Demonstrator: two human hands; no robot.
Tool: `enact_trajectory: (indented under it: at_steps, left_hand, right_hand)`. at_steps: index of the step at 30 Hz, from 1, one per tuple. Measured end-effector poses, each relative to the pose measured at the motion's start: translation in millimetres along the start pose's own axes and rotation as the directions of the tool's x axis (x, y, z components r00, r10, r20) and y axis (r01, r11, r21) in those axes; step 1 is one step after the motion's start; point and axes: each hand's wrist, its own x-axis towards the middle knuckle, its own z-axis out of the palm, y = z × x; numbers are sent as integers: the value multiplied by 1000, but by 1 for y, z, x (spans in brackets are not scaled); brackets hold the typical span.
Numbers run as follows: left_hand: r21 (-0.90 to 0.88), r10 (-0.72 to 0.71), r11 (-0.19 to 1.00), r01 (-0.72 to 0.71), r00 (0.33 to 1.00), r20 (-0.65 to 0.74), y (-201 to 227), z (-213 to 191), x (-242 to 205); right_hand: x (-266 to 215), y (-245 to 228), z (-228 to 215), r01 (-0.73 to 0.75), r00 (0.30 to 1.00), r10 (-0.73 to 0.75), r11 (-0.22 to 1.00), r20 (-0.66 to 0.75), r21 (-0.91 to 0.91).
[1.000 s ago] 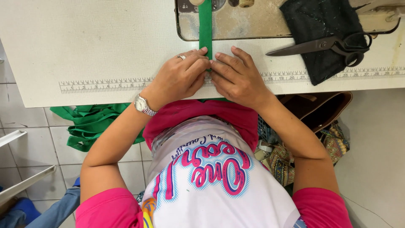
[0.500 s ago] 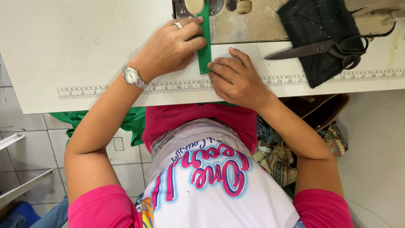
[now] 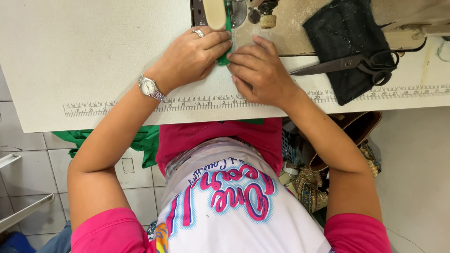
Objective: A person is using an industrial sewing machine to process long green fabric strips, aligning them carefully before feeding them under the needle.
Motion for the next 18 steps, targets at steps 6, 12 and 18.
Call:
enact_trajectory:
  at_steps: [6,12,18]
  left_hand:
    - [61,-22,998,21,999,28,-14,3,7]
    - [-22,-53,998,53,999,3,-21,7,4]
    - [-112,-33,994,17,990,-137,-10,2,1]
  right_hand:
    - [5,21,6,-1,999,2,1000,44,-26]
    - [10,27,3,-12,999,15,996,29,-94]
    - [8,26,3,-111,988,120,990,100,-92]
